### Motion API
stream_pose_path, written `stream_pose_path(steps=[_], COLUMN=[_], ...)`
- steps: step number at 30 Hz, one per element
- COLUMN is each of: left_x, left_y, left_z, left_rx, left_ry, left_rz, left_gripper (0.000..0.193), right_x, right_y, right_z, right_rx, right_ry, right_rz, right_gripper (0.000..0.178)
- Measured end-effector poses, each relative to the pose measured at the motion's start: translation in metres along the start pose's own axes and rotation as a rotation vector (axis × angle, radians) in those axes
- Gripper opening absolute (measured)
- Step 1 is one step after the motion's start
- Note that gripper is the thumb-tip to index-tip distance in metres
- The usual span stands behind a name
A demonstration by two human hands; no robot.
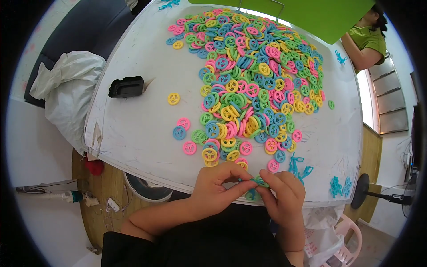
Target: Sorting and linking colorful plastic smiley face rings at a workbench.
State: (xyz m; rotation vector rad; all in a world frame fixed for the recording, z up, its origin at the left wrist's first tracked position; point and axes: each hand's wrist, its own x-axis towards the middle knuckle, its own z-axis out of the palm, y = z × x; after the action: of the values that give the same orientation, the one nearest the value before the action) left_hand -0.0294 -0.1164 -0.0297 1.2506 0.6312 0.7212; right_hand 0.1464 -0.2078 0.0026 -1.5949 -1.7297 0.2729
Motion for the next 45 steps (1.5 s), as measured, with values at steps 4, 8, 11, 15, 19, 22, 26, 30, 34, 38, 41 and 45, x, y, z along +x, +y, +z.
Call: stream_pose_path(steps=[4, 8, 11, 15, 19, 22, 26, 30, 34, 38, 41, 45], left_x=[0.003, 0.013, 0.011, 0.014, 0.021, 0.025, 0.037, 0.053, 0.071, 0.065, 0.065, 0.063], left_y=[0.008, 0.009, 0.007, 0.013, 0.014, 0.010, 0.017, 0.016, 0.011, -0.017, -0.021, -0.008], left_z=[-0.010, -0.010, -0.003, 0.002, -0.013, -0.014, 0.029, 0.077, 0.131, 0.162, 0.160, 0.142], left_rx=[0.476, 0.426, 0.513, 0.367, 0.313, 0.530, 0.715, 0.844, 1.140, 1.466, 1.423, 1.183], left_ry=[-0.117, -0.197, -0.161, -0.288, -0.299, -0.326, -0.413, -0.475, -0.515, -0.454, -0.517, -0.589], left_rz=[0.309, 0.524, 0.618, 0.593, 0.513, 0.492, 0.542, 0.605, 0.651, 0.635, 0.579, 0.592], left_gripper=[0.027, 0.030, 0.035, 0.052, 0.046, 0.035, 0.030, 0.028, 0.031, 0.020, 0.013, 0.015], right_x=[0.000, -0.006, -0.015, -0.036, -0.098, -0.132, -0.283, -0.378, -0.327, -0.196, -0.134, -0.079], right_y=[-0.006, -0.014, -0.012, 0.002, 0.022, 0.019, 0.092, 0.132, 0.113, 0.040, 0.003, -0.014], right_z=[-0.004, -0.002, -0.002, -0.025, -0.120, -0.138, -0.048, 0.019, 0.039, -0.020, -0.071, -0.120], right_rx=[0.046, 1.244, 1.052, 0.862, 0.928, 0.227, -0.525, -0.868, -0.591, -0.198, 0.109, 0.527], right_ry=[-0.020, 0.074, 0.144, 0.243, 0.113, -0.778, -0.988, -0.649, -0.730, -0.943, -0.847, -0.803], right_rz=[0.053, 0.834, 0.741, 0.392, 0.217, 0.788, 0.974, 0.595, 1.000, 0.621, 0.589, 0.282], right_gripper=[0.042, 0.030, 0.025, 0.010, 0.011, 0.013, 0.012, 0.029, 0.036, 0.025, 0.022, 0.020])
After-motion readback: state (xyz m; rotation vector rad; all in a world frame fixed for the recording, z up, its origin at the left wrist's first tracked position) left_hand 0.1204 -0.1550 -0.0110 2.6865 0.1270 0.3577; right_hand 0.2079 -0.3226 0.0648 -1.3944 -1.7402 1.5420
